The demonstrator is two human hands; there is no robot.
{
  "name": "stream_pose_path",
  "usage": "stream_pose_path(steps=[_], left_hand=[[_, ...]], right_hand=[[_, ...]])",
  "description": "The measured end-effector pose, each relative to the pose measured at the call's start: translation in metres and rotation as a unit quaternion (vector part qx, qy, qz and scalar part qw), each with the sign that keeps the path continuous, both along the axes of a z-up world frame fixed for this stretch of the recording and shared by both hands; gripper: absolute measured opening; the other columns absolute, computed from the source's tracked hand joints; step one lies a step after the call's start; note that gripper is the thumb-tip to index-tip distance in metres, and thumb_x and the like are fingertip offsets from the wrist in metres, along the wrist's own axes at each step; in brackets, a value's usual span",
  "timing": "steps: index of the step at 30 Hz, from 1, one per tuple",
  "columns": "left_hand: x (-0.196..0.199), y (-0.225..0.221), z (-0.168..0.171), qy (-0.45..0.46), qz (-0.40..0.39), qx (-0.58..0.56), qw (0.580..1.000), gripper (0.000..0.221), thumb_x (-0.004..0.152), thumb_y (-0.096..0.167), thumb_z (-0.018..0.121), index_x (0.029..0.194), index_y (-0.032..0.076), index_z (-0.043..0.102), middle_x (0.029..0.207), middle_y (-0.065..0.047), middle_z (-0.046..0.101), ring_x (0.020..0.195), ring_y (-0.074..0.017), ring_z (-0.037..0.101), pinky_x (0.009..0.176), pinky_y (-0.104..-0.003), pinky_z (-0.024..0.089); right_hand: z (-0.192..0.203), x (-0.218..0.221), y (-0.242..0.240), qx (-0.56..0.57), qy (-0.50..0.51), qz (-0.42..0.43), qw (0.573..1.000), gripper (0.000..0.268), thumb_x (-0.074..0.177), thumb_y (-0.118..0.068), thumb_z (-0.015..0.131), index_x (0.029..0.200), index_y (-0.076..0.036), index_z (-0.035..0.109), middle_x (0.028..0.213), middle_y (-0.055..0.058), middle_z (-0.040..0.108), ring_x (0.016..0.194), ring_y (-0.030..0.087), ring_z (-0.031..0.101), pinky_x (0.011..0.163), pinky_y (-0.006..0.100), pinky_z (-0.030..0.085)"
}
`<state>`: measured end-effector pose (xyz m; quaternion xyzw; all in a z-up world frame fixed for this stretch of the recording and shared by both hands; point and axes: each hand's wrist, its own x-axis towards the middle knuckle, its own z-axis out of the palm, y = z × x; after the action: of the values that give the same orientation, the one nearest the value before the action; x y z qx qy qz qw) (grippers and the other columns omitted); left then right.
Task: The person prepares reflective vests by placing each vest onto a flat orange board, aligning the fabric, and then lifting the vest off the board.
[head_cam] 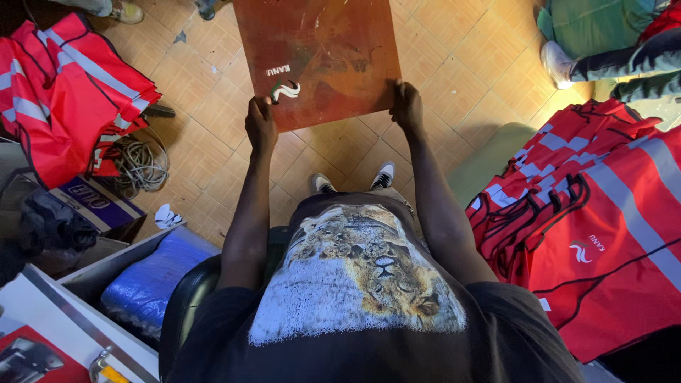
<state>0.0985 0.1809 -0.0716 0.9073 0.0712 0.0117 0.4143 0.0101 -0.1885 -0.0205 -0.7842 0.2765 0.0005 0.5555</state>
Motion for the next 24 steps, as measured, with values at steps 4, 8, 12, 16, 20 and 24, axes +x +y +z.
stream_pose_path(steps=[4, 8, 12, 16, 20, 24], left_hand=[[-0.04, -0.016, 0.033, -0.085, -0.057, 0.116, 0.988, 0.073, 0.109, 0.046, 0.062, 0.154, -0.005, 0.034, 0.142, -0.035, 0.054, 0.125, -0.0478, 0.063, 0.101, -0.057, 0.055], [-0.067, -0.038, 0.058, -0.143, -0.108, 0.25, 0.952, 0.095, 0.107, 0.068, 0.038, 0.152, -0.015, 0.035, 0.158, -0.041, 0.022, 0.143, -0.058, 0.035, 0.112, -0.064, 0.041], [-0.074, -0.055, 0.056, -0.151, -0.126, 0.336, 0.921, 0.102, 0.103, 0.076, 0.026, 0.149, -0.012, 0.043, 0.163, -0.035, 0.022, 0.151, -0.0521, 0.023, 0.118, -0.063, 0.029], [-0.08, -0.078, 0.08, -0.133, -0.147, 0.297, 0.934, 0.094, 0.098, 0.057, 0.07, 0.157, -0.008, 0.034, 0.163, -0.036, 0.017, 0.15, -0.0557, 0.024, 0.117, -0.069, 0.031], [-0.084, -0.095, 0.072, -0.184, -0.159, 0.305, 0.921, 0.09, 0.102, 0.067, 0.045, 0.149, -0.009, 0.045, 0.161, -0.032, 0.031, 0.151, -0.0494, 0.026, 0.121, -0.062, 0.021], [-0.09, -0.101, 0.069, -0.159, -0.161, 0.307, 0.924, 0.089, 0.101, 0.064, 0.047, 0.147, -0.013, 0.045, 0.161, -0.034, 0.029, 0.151, -0.051, 0.027, 0.121, -0.063, 0.023]], right_hand=[[0.002, -0.015, 0.002, -0.031, 0.008, 0.002, 0.999, 0.06, 0.107, -0.065, 0.045, 0.097, -0.006, 0.057, 0.065, 0.019, 0.067, 0.059, 0.033, 0.072, 0.062, 0.046, 0.055], [0.038, -0.018, 0.016, -0.229, 0.102, 0.084, 0.964, 0.08, 0.109, -0.058, 0.046, 0.158, 0.001, 0.024, 0.155, 0.034, 0.037, 0.137, 0.052, 0.047, 0.113, 0.061, 0.042], [0.093, -0.013, 0.036, -0.34, 0.115, 0.139, 0.923, 0.088, 0.106, -0.051, 0.064, 0.162, 0.005, 0.025, 0.168, 0.032, 0.014, 0.157, 0.047, 0.018, 0.129, 0.055, 0.02], [0.082, -0.004, 0.041, -0.375, 0.082, 0.193, 0.903, 0.081, 0.105, -0.041, 0.068, 0.164, 0.001, 0.031, 0.17, 0.028, 0.011, 0.158, 0.044, 0.011, 0.13, 0.056, 0.016], [0.044, -0.005, 0.036, -0.421, 0.045, 0.209, 0.882, 0.086, 0.104, -0.051, 0.065, 0.165, -0.005, 0.026, 0.17, 0.025, 0.012, 0.159, 0.04, 0.009, 0.128, 0.057, 0.011], [0.02, -0.028, 0.034, -0.437, -0.031, 0.182, 0.88, 0.086, 0.105, -0.055, 0.063, 0.163, -0.002, 0.029, 0.17, 0.025, 0.014, 0.158, 0.041, 0.011, 0.127, 0.056, 0.01]])
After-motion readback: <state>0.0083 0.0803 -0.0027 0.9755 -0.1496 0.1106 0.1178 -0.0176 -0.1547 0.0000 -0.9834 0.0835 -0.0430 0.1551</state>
